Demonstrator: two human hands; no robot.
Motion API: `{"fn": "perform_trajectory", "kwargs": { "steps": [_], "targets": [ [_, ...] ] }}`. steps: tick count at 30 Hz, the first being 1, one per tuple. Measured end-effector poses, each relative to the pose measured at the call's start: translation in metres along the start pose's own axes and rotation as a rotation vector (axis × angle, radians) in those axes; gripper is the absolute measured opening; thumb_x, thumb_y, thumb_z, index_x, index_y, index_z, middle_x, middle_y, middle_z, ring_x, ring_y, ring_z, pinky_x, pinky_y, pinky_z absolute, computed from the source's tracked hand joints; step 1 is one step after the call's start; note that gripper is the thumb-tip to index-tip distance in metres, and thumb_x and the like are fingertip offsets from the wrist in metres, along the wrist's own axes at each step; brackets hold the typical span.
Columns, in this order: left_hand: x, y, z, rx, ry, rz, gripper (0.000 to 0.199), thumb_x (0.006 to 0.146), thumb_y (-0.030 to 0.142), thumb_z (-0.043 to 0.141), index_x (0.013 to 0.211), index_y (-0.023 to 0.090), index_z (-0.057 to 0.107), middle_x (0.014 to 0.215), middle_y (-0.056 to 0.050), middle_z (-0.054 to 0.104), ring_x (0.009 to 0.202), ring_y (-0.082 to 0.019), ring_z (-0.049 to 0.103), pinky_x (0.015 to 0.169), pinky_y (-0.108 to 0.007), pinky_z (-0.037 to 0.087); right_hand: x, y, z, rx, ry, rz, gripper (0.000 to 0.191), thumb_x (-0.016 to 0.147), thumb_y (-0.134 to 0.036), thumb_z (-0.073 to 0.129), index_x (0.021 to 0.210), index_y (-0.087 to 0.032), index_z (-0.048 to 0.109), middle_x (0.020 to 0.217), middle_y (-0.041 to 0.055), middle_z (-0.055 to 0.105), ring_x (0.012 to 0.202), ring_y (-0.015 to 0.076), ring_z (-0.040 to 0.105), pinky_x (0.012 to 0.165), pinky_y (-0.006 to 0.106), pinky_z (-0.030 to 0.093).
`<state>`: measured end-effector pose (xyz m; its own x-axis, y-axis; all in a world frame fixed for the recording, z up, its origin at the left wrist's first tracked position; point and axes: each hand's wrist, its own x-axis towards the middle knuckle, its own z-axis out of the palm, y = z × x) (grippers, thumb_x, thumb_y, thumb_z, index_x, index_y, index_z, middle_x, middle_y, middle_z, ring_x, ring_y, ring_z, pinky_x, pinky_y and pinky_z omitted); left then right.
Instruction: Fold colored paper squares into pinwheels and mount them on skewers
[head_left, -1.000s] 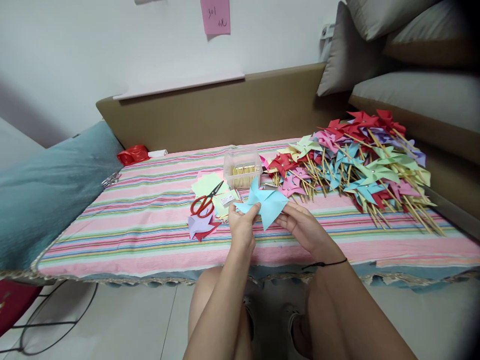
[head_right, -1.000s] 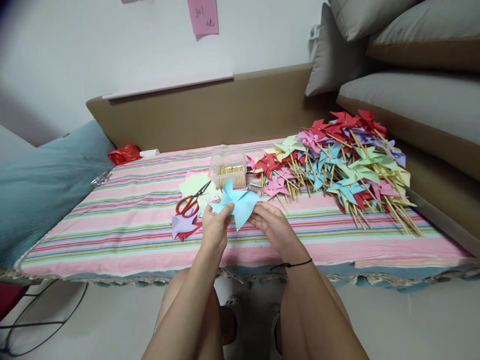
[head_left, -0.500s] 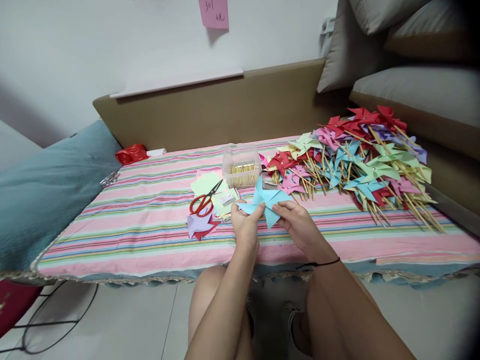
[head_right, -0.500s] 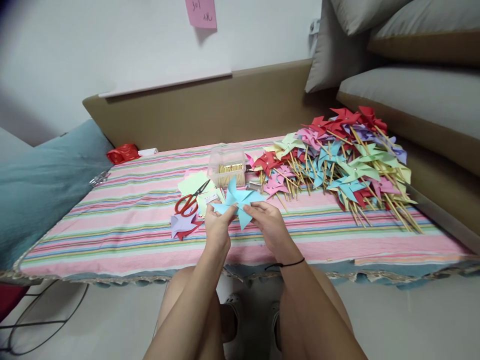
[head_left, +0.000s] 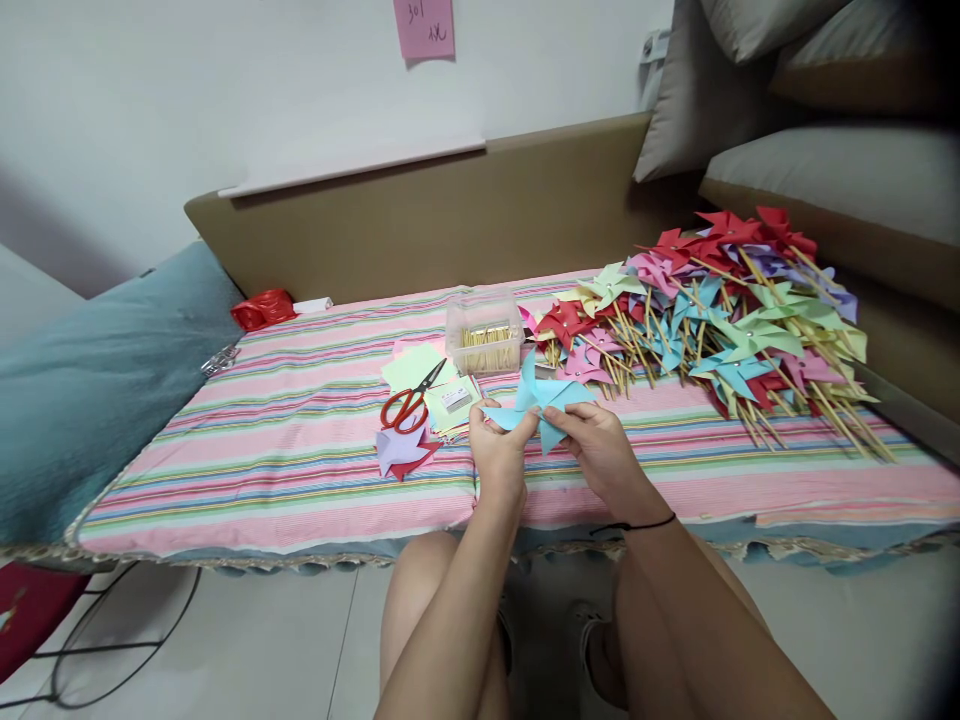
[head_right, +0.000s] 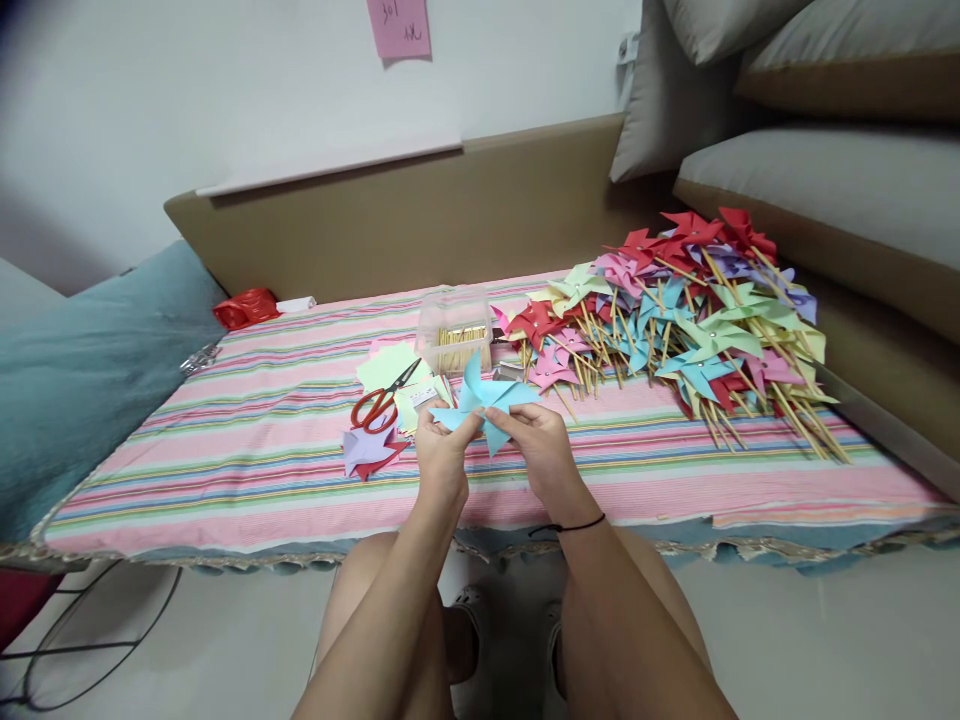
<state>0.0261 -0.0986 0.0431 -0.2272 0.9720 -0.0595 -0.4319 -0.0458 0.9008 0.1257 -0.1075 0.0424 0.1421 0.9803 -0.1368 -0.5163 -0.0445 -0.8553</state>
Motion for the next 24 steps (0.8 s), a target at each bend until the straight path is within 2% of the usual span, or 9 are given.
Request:
{"fn": "perform_trajectory", "kwargs": {
  "steps": [5,13,16,20,24],
  "targets": [
    [0.0,-0.001,0.0,-0.005,0.009,-0.021,0.052,0.055,0.022,0.08,0.086,0.022,0.037,0.053,0.012,0.052,0.045,-0.007,0.052,0.054,-0.021,0.045,0.002,0.005,-0.001,-0.067,0.024,-0.098,0.027,0.05,-0.034,0.087,0.056,-0.016,0.067,0.056,-0.0019,0.061,0.054,0.0097,0.052,0.052,0.023,0.044],
    [-0.002,-0.001,0.001,0.029,0.017,-0.011,0.054,0.054,0.022,0.08,0.088,0.022,0.039,0.056,0.012,0.048,0.047,-0.006,0.05,0.056,-0.021,0.045,0.004,0.01,0.0,-0.065,0.098,-0.188,0.039,0.055,-0.036,0.084,0.045,-0.017,0.052,0.05,-0.0071,0.035,0.05,0.0066,0.034,0.046,0.023,0.03],
    [-0.003,-0.001,0.002,0.054,0.03,-0.01,0.053,0.054,0.022,0.081,0.088,0.022,0.039,0.055,0.013,0.044,0.049,-0.007,0.051,0.056,-0.021,0.045,0.003,0.011,0.002,-0.054,0.123,-0.208,0.038,0.054,-0.033,0.085,0.045,-0.017,0.051,0.051,-0.0069,0.035,0.051,0.0069,0.035,0.047,0.023,0.029],
    [-0.005,0.001,0.004,0.078,0.03,-0.005,0.053,0.054,0.024,0.081,0.088,0.022,0.04,0.05,0.015,0.032,0.044,-0.005,0.046,0.054,-0.019,0.043,0.003,0.011,0.004,-0.032,0.183,-0.232,0.037,0.052,-0.032,0.085,0.045,-0.017,0.052,0.052,-0.0066,0.04,0.053,0.0071,0.038,0.049,0.023,0.031],
    [-0.005,0.003,0.004,0.088,0.005,0.004,0.054,0.055,0.025,0.082,0.089,0.021,0.041,0.049,0.016,0.027,0.041,-0.004,0.042,0.054,-0.019,0.042,0.005,0.011,0.004,-0.021,0.178,-0.222,0.036,0.053,-0.034,0.084,0.047,-0.018,0.053,0.053,-0.0064,0.041,0.053,0.0073,0.039,0.049,0.023,0.032]
  ]
}}
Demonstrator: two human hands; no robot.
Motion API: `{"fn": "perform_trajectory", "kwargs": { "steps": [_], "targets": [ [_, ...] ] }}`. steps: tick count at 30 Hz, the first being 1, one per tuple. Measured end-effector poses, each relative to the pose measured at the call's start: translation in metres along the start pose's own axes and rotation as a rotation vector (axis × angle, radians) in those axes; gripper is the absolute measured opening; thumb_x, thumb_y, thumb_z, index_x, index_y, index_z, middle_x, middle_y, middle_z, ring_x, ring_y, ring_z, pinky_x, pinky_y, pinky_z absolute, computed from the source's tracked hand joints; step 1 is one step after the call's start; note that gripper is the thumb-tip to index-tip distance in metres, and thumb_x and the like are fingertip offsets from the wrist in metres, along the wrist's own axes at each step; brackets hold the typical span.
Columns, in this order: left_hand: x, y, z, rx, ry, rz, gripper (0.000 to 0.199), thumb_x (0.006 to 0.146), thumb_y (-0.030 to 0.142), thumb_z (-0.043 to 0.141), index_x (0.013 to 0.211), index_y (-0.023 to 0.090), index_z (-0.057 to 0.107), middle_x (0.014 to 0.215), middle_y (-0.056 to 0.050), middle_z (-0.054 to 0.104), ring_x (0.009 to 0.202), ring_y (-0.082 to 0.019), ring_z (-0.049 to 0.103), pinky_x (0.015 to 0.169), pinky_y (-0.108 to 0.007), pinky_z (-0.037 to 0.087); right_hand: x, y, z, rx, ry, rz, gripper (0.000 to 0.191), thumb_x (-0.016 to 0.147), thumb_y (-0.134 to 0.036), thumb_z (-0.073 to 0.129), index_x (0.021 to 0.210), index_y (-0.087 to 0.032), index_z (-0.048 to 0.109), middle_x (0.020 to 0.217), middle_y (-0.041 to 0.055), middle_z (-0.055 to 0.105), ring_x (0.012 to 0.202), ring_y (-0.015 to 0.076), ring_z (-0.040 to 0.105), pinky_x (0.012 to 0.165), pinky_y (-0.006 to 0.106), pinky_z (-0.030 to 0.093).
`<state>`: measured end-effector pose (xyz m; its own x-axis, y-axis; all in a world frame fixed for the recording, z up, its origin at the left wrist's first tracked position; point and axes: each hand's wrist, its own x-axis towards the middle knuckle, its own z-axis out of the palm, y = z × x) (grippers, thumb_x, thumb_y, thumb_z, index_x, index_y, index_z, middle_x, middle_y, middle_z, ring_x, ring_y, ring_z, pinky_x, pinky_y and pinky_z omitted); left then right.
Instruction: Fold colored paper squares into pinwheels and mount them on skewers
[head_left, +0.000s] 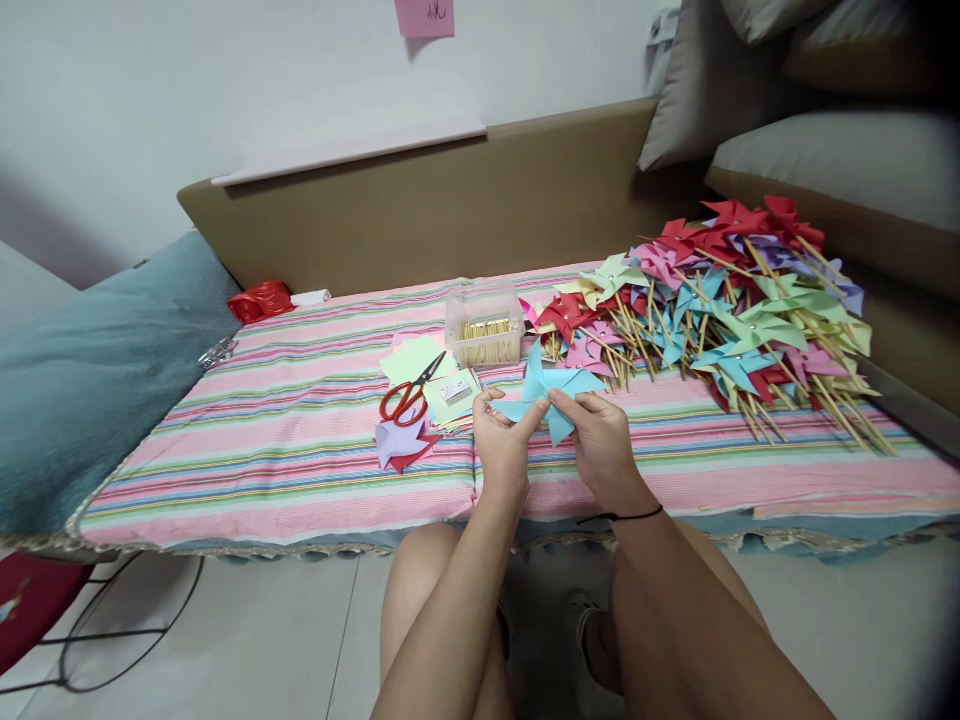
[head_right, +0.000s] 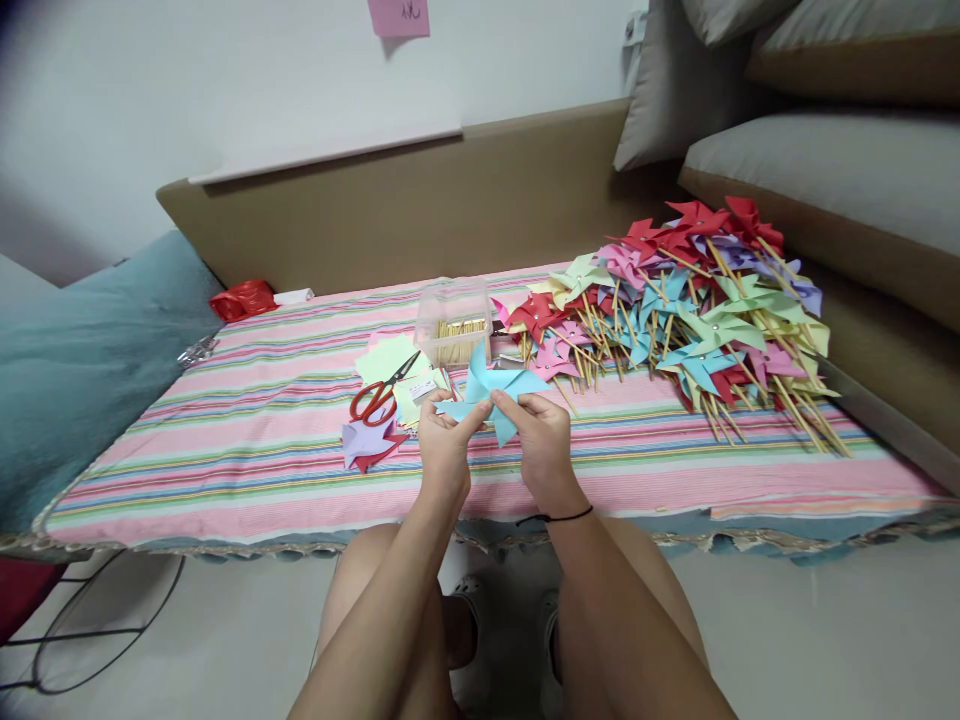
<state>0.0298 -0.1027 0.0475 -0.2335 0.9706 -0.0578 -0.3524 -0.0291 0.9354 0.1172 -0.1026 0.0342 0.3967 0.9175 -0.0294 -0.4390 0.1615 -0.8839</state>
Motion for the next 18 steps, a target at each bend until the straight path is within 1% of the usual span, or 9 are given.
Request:
{"fn": "perform_trajectory", "kwargs": {
  "steps": [4,7,9,11,14,18],
  "targets": [
    [0.0007,0.0004,0.0002,0.01,-0.012,-0.009,0.054,0.055,0.027,0.082,0.09,0.022,0.041,0.05,0.015,0.031,0.044,-0.007,0.049,0.052,-0.019,0.041,0.0004,-0.0008,-0.0012,-0.038,-0.007,-0.007,0.037,0.054,-0.037,0.083,0.046,-0.019,0.052,0.054,-0.0056,0.044,0.053,0.0079,0.041,0.05,0.024,0.034],
    [0.002,-0.0002,0.0002,-0.016,-0.024,-0.006,0.054,0.056,0.026,0.081,0.088,0.022,0.038,0.049,0.015,0.04,0.043,-0.007,0.049,0.051,-0.019,0.04,-0.0004,-0.0021,-0.0013,-0.045,-0.031,0.017,0.035,0.054,-0.039,0.082,0.048,-0.019,0.055,0.055,-0.0043,0.049,0.054,0.0091,0.045,0.051,0.024,0.037],
    [0.003,-0.0011,0.0,-0.05,-0.03,0.004,0.052,0.057,0.025,0.08,0.086,0.022,0.037,0.051,0.013,0.046,0.044,-0.006,0.047,0.052,-0.019,0.041,-0.001,-0.0028,-0.001,-0.035,-0.062,0.045,0.03,0.055,-0.039,0.082,0.053,-0.019,0.06,0.057,-0.0031,0.053,0.056,0.0103,0.048,0.052,0.024,0.04],
    [0.0038,-0.0018,-0.0002,-0.073,-0.023,0.01,0.05,0.058,0.024,0.079,0.084,0.021,0.037,0.053,0.012,0.05,0.045,-0.006,0.047,0.053,-0.019,0.042,-0.0012,-0.0031,-0.0009,-0.028,-0.08,0.062,0.029,0.053,-0.037,0.083,0.057,-0.018,0.062,0.057,-0.0034,0.055,0.055,0.0103,0.049,0.053,0.025,0.041],
    [0.0039,-0.0019,-0.0005,-0.066,0.01,0.008,0.05,0.057,0.022,0.079,0.084,0.021,0.037,0.053,0.011,0.051,0.046,-0.006,0.049,0.052,-0.019,0.041,-0.001,-0.0028,-0.0009,-0.037,-0.073,0.026,0.03,0.049,-0.032,0.086,0.057,-0.018,0.06,0.053,-0.0057,0.053,0.052,0.0091,0.048,0.051,0.024,0.04],
    [0.003,-0.0011,-0.0015,-0.034,0.031,0.024,0.053,0.056,0.023,0.08,0.086,0.022,0.037,0.05,0.013,0.045,0.045,-0.007,0.047,0.052,-0.02,0.042,-0.0007,-0.0026,-0.001,-0.074,-0.064,-0.029,0.027,0.051,-0.032,0.085,0.057,-0.018,0.063,0.058,-0.0032,0.06,0.056,0.011,0.053,0.056,0.025,0.044]
  ]
}}
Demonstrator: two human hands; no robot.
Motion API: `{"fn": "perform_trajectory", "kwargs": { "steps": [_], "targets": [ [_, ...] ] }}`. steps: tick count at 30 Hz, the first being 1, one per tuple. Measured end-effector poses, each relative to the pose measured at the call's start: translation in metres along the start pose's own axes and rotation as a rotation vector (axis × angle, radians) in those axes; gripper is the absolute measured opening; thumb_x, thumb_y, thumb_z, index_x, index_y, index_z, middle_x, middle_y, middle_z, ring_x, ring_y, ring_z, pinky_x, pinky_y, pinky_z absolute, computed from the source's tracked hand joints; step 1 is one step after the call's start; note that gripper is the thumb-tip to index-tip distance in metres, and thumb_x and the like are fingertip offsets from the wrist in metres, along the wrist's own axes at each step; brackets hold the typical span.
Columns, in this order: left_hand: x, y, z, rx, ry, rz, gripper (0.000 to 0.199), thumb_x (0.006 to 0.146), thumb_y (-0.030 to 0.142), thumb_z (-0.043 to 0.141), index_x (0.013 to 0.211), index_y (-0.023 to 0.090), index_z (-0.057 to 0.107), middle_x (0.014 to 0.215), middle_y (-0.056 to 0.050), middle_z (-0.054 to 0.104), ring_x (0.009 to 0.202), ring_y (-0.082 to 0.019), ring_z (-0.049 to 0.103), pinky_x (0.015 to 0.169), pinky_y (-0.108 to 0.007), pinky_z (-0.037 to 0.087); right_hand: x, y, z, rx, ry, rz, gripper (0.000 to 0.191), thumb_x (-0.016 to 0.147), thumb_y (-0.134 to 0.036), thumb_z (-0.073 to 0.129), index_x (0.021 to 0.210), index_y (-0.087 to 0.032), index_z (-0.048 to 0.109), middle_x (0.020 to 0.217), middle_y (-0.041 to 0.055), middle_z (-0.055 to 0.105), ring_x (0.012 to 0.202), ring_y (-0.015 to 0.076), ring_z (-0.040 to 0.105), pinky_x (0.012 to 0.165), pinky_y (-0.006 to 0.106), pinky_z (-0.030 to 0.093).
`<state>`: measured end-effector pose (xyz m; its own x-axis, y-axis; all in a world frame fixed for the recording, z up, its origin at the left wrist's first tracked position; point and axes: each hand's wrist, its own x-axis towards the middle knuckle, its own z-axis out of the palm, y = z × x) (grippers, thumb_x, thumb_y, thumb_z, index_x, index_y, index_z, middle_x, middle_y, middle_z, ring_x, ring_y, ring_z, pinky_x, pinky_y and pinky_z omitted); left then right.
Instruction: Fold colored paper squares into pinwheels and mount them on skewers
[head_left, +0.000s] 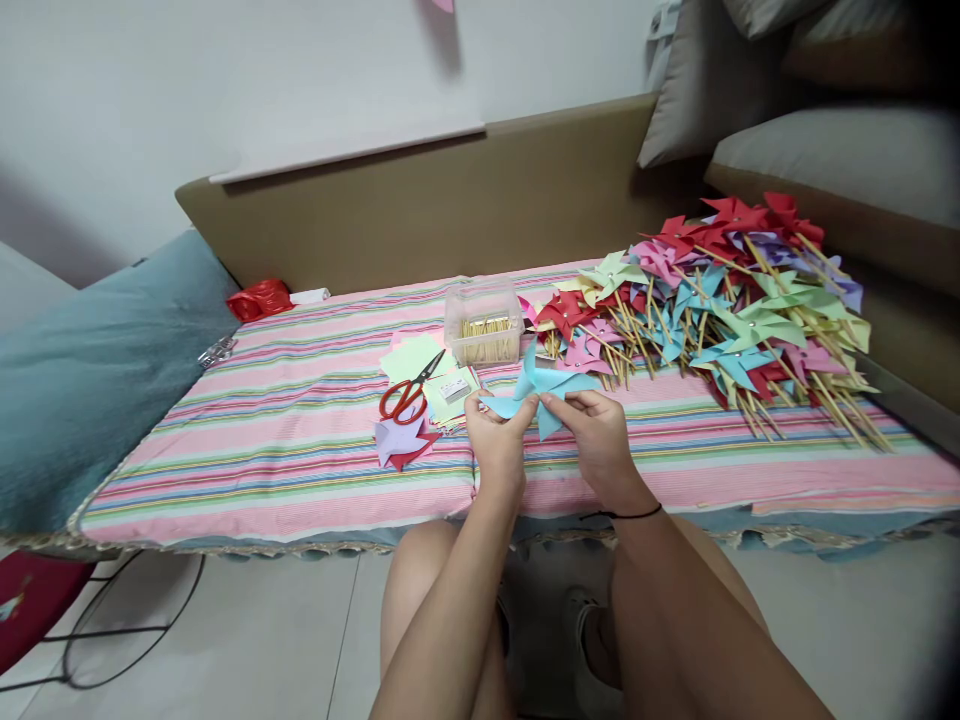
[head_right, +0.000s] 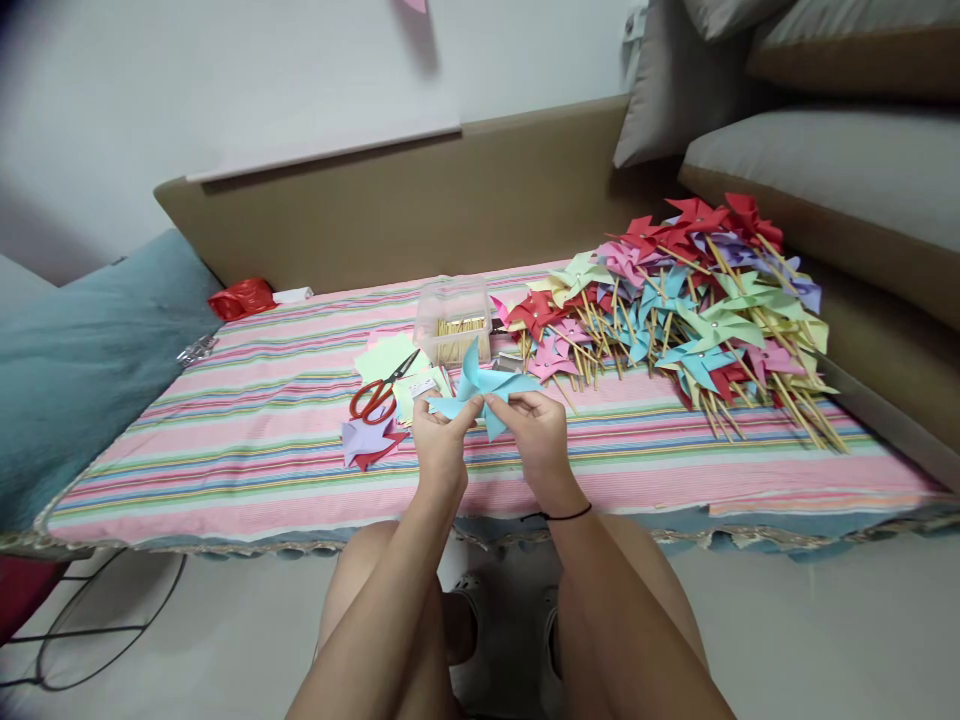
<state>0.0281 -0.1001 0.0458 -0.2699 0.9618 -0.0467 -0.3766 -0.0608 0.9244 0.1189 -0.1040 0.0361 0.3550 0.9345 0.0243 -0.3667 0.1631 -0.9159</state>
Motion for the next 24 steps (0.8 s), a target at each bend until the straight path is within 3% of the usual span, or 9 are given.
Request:
{"fn": "perform_trajectory", "kwargs": {
  "steps": [7,14,16,20,24],
  "targets": [
    [0.0,-0.002,-0.003,0.093,-0.018,0.027,0.055,0.057,0.028,0.081,0.091,0.023,0.038,0.051,0.015,0.029,0.042,-0.004,0.031,0.046,-0.017,0.027,0.002,-0.003,-0.002,-0.038,0.005,0.066,0.027,0.05,-0.038,0.084,0.061,-0.019,0.069,0.064,0.0007,0.067,0.06,0.0153,0.058,0.059,0.029,0.049],
    [0.003,0.006,-0.005,0.211,-0.101,0.019,0.055,0.057,0.029,0.081,0.1,0.021,0.047,0.051,0.013,0.024,0.043,-0.005,0.027,0.045,-0.019,0.02,0.01,-0.007,-0.01,-0.073,-0.001,0.135,0.03,0.046,-0.039,0.083,0.052,-0.019,0.062,0.05,-0.0018,0.059,0.049,0.0125,0.053,0.047,0.026,0.043],
    [0.005,0.01,-0.008,0.264,-0.162,0.017,0.056,0.057,0.028,0.081,0.101,0.02,0.048,0.05,0.013,0.029,0.042,-0.006,0.031,0.045,-0.019,0.022,0.011,-0.01,-0.013,-0.105,-0.016,0.158,0.03,0.045,-0.039,0.083,0.05,-0.018,0.062,0.048,-0.002,0.058,0.047,0.0116,0.052,0.046,0.025,0.041],
    [0.011,0.015,-0.015,0.258,-0.336,-0.031,0.061,0.058,0.026,0.079,0.105,0.021,0.04,0.059,0.006,0.058,0.053,-0.01,0.054,0.056,-0.021,0.038,0.012,-0.012,-0.016,-0.184,-0.076,0.209,0.03,0.042,-0.035,0.084,0.046,-0.016,0.061,0.044,-0.0024,0.056,0.042,0.0097,0.048,0.041,0.023,0.037],
    [0.017,0.016,-0.023,0.242,-0.35,-0.083,0.06,0.056,0.025,0.078,0.102,0.021,0.039,0.058,0.005,0.064,0.049,-0.01,0.054,0.055,-0.022,0.041,0.013,-0.01,-0.018,-0.244,-0.128,0.244,0.029,0.039,-0.032,0.086,0.046,-0.015,0.063,0.044,-0.002,0.058,0.042,0.0096,0.048,0.041,0.022,0.036]
  ]
}}
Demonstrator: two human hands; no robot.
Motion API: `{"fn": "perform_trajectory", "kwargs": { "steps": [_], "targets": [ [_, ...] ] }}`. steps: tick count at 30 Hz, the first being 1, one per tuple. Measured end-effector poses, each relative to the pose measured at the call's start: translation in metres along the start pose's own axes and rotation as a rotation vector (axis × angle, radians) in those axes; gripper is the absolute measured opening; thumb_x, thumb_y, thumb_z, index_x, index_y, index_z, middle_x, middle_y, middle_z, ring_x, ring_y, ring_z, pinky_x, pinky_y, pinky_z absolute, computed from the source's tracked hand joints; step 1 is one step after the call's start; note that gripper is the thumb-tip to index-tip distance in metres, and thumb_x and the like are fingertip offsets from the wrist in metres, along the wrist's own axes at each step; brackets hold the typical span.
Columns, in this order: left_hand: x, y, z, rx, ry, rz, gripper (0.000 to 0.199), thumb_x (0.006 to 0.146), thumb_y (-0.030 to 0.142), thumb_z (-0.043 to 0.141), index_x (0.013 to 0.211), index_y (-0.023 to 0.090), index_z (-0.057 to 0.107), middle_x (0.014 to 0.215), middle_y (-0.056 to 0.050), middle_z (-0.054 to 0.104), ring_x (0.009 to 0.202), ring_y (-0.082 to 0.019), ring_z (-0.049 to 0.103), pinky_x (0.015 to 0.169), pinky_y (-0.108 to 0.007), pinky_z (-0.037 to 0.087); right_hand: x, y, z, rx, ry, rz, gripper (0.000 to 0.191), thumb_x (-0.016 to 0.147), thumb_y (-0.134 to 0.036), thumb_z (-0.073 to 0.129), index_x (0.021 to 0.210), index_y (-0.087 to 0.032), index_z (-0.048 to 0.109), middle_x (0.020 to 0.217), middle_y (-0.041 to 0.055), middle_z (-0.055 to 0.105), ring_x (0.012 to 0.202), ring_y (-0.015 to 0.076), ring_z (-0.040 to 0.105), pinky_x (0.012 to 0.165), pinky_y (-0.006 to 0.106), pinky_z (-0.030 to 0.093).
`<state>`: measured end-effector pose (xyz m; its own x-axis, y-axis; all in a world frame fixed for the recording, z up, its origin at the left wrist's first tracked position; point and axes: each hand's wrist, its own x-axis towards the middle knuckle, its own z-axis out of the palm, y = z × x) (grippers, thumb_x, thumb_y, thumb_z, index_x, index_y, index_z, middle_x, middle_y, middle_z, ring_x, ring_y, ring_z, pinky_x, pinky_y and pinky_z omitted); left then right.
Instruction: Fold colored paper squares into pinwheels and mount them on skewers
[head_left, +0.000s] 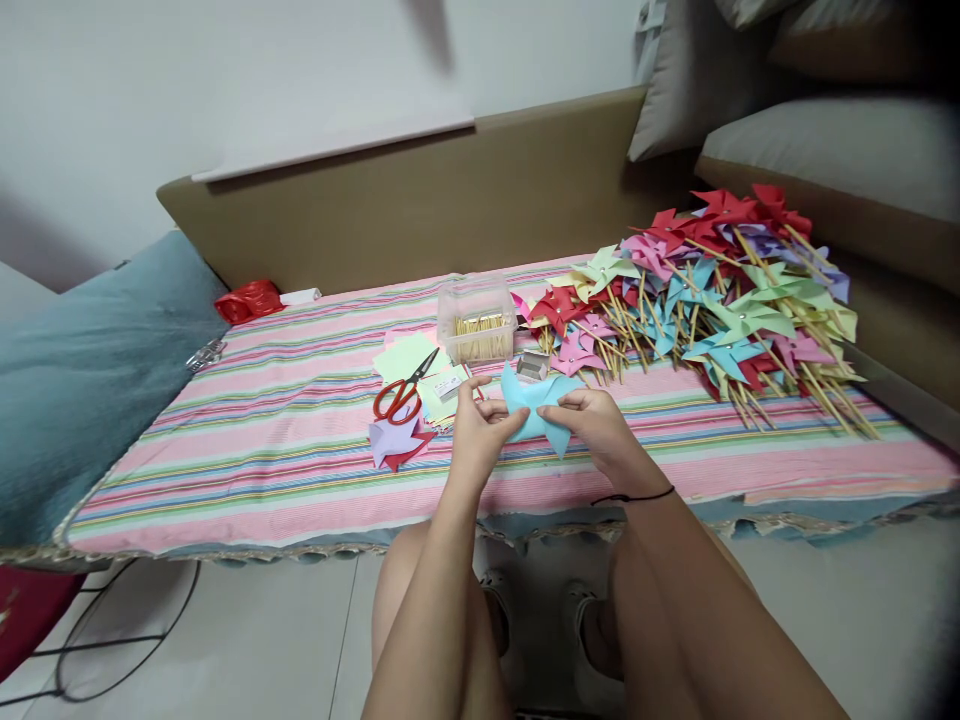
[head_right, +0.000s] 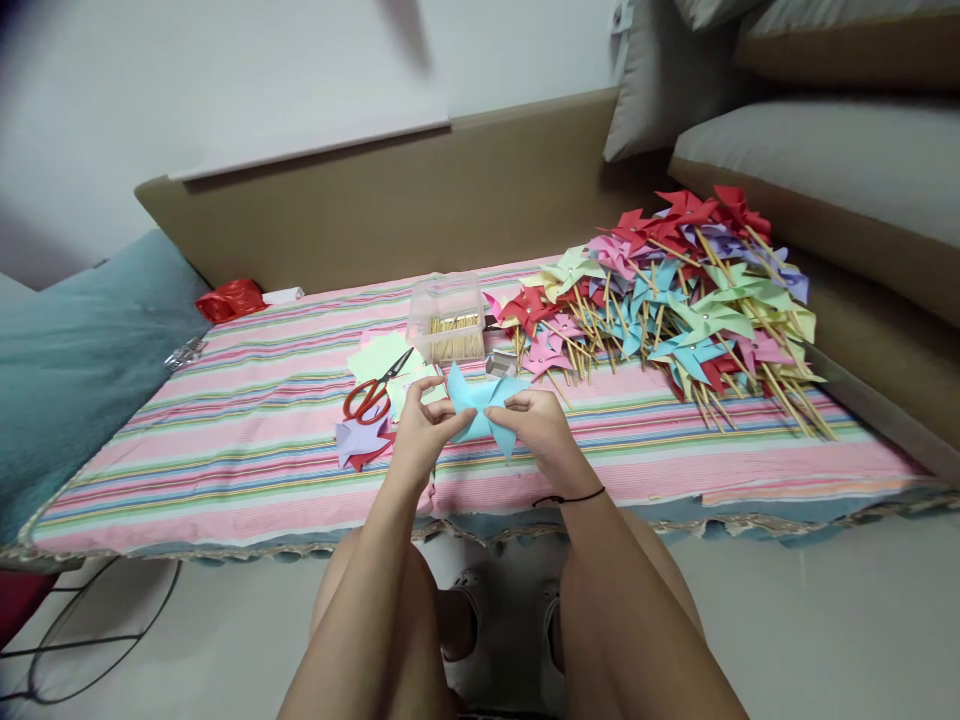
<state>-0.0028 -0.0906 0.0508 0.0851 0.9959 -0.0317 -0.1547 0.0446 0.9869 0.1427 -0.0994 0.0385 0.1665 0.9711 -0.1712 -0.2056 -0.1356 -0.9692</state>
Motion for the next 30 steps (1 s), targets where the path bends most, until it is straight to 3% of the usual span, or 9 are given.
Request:
{"fn": "perform_trajectory", "kwargs": {
  "steps": [5,14,22,30],
  "targets": [
    [0.0025,-0.0032,-0.0066,0.016,-0.027,-0.032,0.063,0.052,0.026,0.079,0.102,0.021,0.04,0.053,0.005,0.063,0.042,-0.01,0.051,0.047,-0.02,0.038,0.0021,0.0036,-0.0008,-0.033,-0.055,0.017,0.029,0.04,-0.031,0.086,0.047,-0.016,0.063,0.047,-0.0015,0.059,0.044,0.0108,0.05,0.042,0.023,0.038],
    [0.0028,0.0,-0.0099,0.05,0.004,-0.092,0.061,0.053,0.024,0.078,0.099,0.022,0.038,0.053,0.003,0.065,0.041,-0.012,0.054,0.044,-0.021,0.041,-0.0007,0.0034,-0.0011,-0.083,-0.123,0.023,0.036,0.047,-0.039,0.083,0.046,-0.017,0.055,0.043,-0.0062,0.047,0.042,0.007,0.038,0.04,0.021,0.026],
    [0.0007,-0.0001,-0.0097,0.055,-0.026,-0.131,0.064,0.055,0.023,0.078,0.105,0.022,0.037,0.06,0.001,0.067,0.047,-0.013,0.058,0.048,-0.021,0.044,0.0001,0.0044,0.0001,-0.143,-0.077,0.023,0.035,0.047,-0.036,0.081,0.046,-0.017,0.052,0.043,-0.0058,0.045,0.043,0.0071,0.037,0.042,0.021,0.025],
    [0.0023,-0.0001,-0.01,0.07,-0.021,-0.162,0.071,0.05,0.026,0.082,0.106,0.02,0.039,0.055,0.003,0.064,0.045,-0.013,0.057,0.046,-0.021,0.042,0.0016,0.0101,-0.0019,-0.177,-0.09,0.02,0.038,0.048,-0.038,0.081,0.046,-0.017,0.05,0.042,-0.0069,0.042,0.042,0.0064,0.036,0.041,0.021,0.024]
  ]
}}
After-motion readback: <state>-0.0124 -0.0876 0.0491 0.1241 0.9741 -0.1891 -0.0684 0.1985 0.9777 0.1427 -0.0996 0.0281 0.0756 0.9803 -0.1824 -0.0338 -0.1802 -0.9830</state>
